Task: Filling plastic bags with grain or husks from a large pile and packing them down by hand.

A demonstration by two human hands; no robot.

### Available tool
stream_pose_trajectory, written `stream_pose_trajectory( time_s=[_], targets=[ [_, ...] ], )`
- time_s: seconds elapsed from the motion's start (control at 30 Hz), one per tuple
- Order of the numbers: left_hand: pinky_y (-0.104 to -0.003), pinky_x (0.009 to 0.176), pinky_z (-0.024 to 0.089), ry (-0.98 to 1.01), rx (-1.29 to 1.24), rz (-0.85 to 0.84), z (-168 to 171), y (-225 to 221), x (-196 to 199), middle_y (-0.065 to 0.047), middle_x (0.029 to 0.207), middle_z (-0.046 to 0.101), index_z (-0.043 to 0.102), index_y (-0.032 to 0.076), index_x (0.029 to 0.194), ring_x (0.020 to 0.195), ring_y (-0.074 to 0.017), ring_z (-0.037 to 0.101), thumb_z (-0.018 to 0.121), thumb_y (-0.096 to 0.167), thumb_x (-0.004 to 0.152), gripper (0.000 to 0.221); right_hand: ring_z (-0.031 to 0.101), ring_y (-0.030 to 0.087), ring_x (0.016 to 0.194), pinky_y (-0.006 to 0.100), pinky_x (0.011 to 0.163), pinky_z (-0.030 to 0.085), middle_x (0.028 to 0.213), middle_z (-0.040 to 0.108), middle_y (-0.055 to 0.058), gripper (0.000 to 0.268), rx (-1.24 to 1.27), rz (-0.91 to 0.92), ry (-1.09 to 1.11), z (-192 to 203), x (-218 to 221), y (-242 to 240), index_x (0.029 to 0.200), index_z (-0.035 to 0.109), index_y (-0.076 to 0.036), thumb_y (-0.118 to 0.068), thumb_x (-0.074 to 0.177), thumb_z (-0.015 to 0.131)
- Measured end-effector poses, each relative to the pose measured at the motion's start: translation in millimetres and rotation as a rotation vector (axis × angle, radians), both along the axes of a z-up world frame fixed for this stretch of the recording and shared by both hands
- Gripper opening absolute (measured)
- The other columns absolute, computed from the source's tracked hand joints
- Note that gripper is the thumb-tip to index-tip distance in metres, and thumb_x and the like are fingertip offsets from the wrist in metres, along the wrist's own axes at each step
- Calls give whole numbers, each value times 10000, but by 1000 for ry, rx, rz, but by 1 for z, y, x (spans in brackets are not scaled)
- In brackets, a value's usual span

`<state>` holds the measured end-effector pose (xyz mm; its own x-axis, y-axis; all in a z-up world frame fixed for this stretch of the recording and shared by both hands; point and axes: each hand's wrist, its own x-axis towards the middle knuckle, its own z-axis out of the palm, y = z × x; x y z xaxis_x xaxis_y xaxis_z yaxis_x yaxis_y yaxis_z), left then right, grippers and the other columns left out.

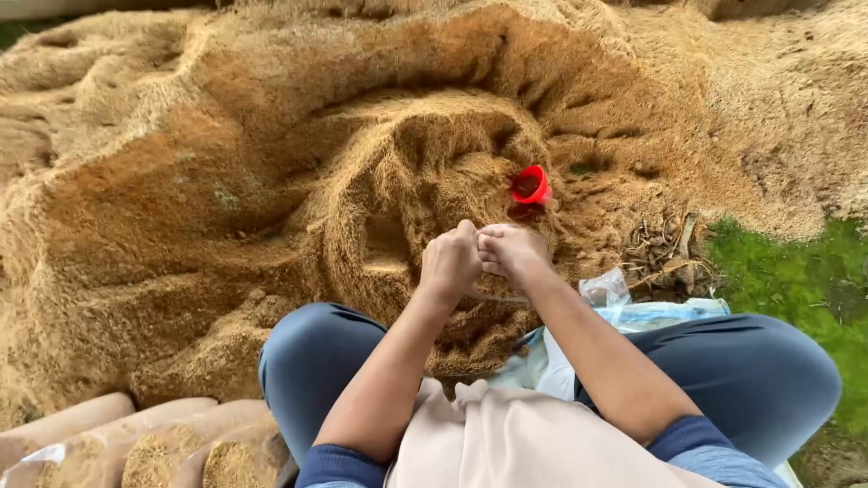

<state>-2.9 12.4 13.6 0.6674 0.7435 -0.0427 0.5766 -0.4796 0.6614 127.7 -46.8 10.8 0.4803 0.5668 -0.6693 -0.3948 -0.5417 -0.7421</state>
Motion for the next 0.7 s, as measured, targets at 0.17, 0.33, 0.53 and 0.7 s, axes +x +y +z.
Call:
stream_pose_trajectory(
  time_s=[0.17,0.33,0.53,0.7],
  targets=[
    [-544,730,548,-35,-43,77,12,6,-3,-192,809,690,573,91,961,802,-412,719,415,206,1044,212,745,305,1004,455,842,635,1148,742,193,262,126,30,28,48,6,-16,1237,695,-53,-50,986,619],
    [-558,726,533,-47,-80,91,26,5,0,-214,799,683,597,71,983,793,-428,702,426,196,1046,221,714,321,1076,441,909,618,1162,701,228,229,312,116,-360,106,44,-41,1233,662,8,-53,1030,573],
    [-427,709,524,-12,-131,125,23,4,-4,-113,804,667,622,113,1022,757,-279,675,387,227,1074,267,680,221,1091,424,919,544,1184,717,-58,542,-341,365,-770,26,66,-63,1238,655,-411,-800,861,662],
    [-474,729,575,108,-56,68,8,2,0,-212,838,694,602,64,1046,806,-371,714,381,144,1039,235,696,323,1033,491,902,571,986,700,82,280,-287,535,-1153,-17,63,-62,931,618,-193,-449,987,522]
  ],
)
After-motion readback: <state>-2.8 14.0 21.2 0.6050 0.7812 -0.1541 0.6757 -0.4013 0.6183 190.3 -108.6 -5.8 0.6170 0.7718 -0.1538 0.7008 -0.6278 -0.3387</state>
